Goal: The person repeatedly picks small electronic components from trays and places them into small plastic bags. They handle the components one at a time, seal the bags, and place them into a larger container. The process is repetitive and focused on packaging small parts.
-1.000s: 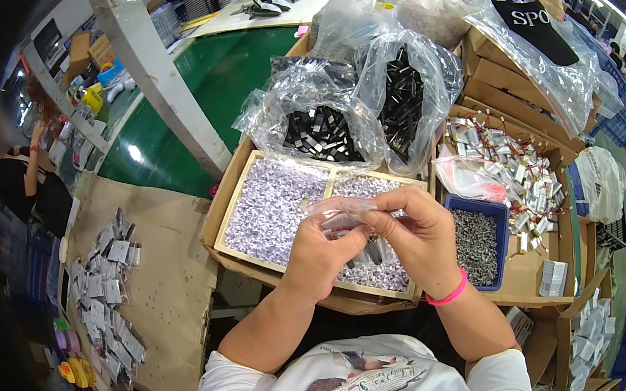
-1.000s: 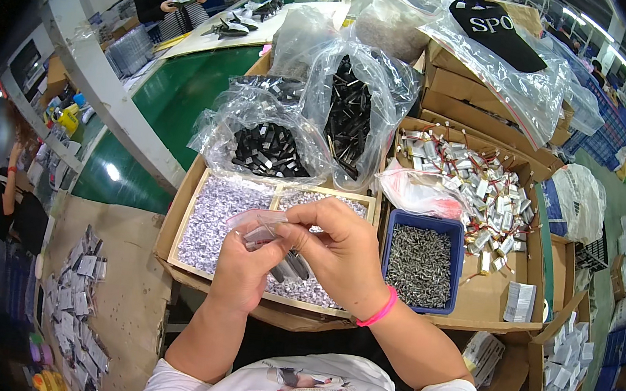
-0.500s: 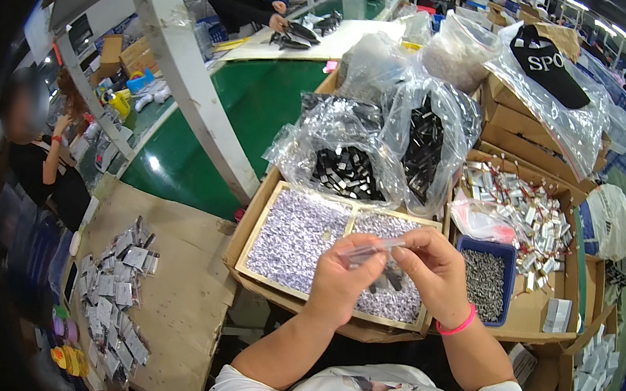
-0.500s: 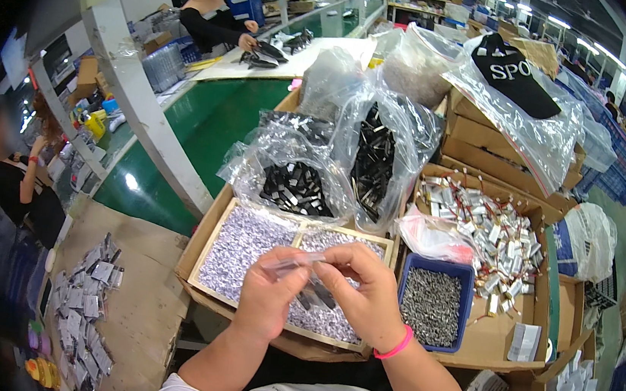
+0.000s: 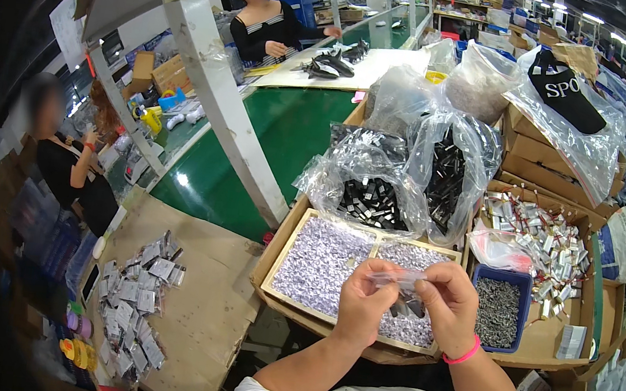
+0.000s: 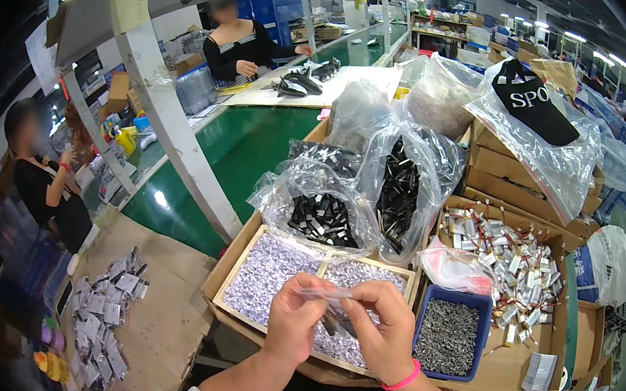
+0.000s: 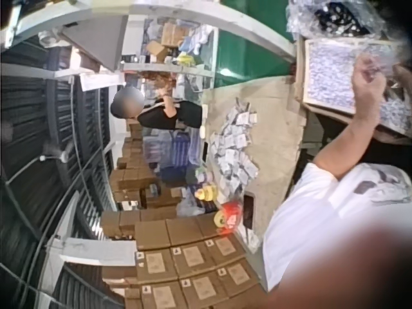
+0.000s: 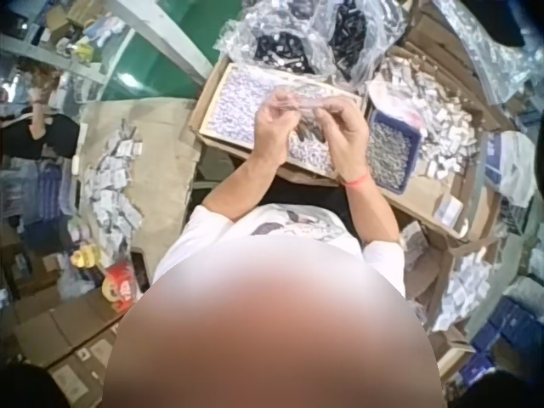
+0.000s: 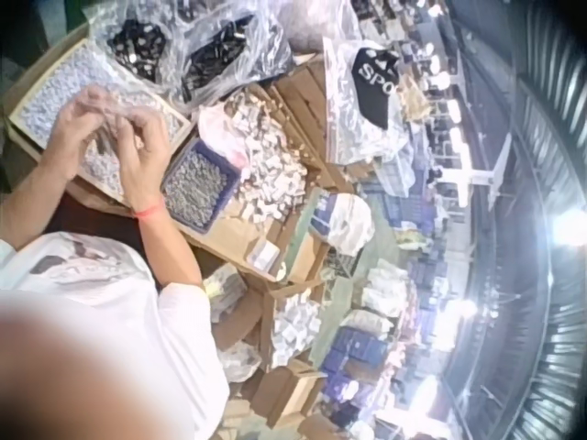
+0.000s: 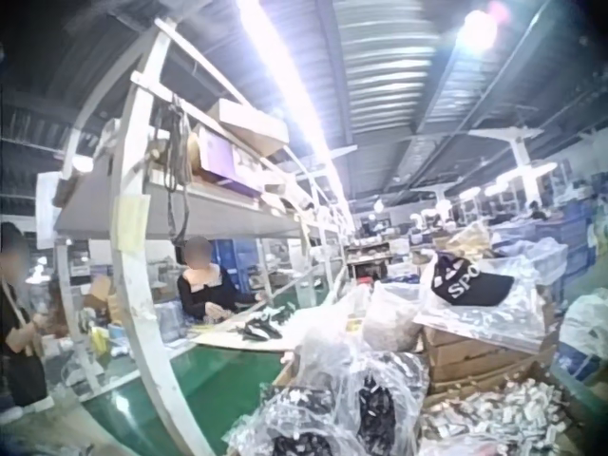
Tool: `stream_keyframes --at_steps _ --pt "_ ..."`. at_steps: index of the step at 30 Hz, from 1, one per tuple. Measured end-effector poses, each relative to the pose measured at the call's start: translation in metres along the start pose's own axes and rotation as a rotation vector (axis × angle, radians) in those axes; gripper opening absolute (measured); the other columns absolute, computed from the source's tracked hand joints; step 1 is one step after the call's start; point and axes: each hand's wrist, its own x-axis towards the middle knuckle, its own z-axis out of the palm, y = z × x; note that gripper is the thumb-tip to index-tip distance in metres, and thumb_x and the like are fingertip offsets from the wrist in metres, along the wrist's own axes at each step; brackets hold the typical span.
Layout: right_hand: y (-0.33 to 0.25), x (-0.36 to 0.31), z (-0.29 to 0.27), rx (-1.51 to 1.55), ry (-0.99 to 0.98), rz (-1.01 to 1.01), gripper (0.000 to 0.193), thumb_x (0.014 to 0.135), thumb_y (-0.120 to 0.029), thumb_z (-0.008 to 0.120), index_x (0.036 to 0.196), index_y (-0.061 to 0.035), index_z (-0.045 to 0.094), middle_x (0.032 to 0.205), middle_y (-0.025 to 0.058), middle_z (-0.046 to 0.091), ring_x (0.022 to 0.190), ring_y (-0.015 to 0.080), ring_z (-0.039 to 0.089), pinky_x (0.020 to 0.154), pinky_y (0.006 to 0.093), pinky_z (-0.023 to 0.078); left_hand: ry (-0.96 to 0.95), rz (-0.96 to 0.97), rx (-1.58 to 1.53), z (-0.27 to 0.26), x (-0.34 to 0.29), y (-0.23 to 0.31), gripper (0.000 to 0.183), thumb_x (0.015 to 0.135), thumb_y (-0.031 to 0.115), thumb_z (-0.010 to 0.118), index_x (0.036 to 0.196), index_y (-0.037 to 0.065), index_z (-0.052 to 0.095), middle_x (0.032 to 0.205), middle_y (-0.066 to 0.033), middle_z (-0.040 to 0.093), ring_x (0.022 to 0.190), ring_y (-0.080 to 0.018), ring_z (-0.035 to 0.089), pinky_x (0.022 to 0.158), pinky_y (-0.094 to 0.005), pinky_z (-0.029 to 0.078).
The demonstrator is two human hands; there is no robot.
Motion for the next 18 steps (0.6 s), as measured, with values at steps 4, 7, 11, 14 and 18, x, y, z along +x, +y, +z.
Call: stream_keyframes --at_steps 4,7,11,14,18 --pt "0.001 -0.003 0.003 -0.123 0.024 -0.163 0.01 0.079 0.002 0.067 0.088 -0.0013 0.063 0.086 0.009 0.059 0.077 0.0176 0.057 0.065 0.027 0.045 -0.033 0.048 -0.066 0.002 0.002 -0.003 0.023 0.075 -0.012 0.045 0.091 0.002 0.05 0.094 -0.0096 0.058 0.086 -0.0139 0.056 0.079 -0.0286 0.048" --pt "0.001 -0.005 0.006 -0.05 0.073 -0.157 0.011 0.079 0.003 0.067 0.088 -0.0012 0.062 0.085 0.0089 0.058 0.076 0.0178 0.056 0.066 0.0266 0.045 -0.116 0.051 -0.189 0.001 0.002 -0.006 0.021 0.078 -0.011 0.046 0.093 0.002 0.051 0.093 -0.0102 0.058 0.088 -0.0145 0.056 0.08 -0.0292 0.047" --pt "0.002 -0.006 0.002 0.025 0.093 -0.129 0.008 0.082 0.001 0.065 0.089 0.0004 0.06 0.089 0.008 0.056 0.077 0.0147 0.054 0.068 0.0252 0.044 0.016 0.003 -0.089 0.001 -0.004 -0.009 0.015 0.085 -0.005 0.053 0.098 0.002 0.053 0.094 -0.0091 0.06 0.086 -0.0135 0.057 0.08 -0.028 0.047" --pt "0.004 -0.006 -0.002 0.096 0.104 -0.117 0.008 0.085 -0.001 0.063 0.092 0.0006 0.059 0.093 0.0073 0.054 0.08 0.013 0.053 0.07 0.0237 0.043 0.028 0.048 0.01 0.003 -0.005 -0.01 0.012 0.088 0.001 0.057 0.1 0.001 0.055 0.095 -0.0088 0.062 0.087 -0.0131 0.059 0.08 -0.027 0.047" --pt "0.002 -0.003 -0.005 0.303 0.128 0.047 0.009 0.087 -0.001 0.061 0.095 0.0003 0.057 0.097 0.0066 0.053 0.084 0.0118 0.051 0.073 0.0232 0.042 0.002 -0.012 -0.072 0.005 -0.009 -0.008 0.013 0.088 0.0 0.059 0.101 0.001 0.058 0.097 -0.0085 0.063 0.089 -0.0115 0.059 0.079 -0.0249 0.048"
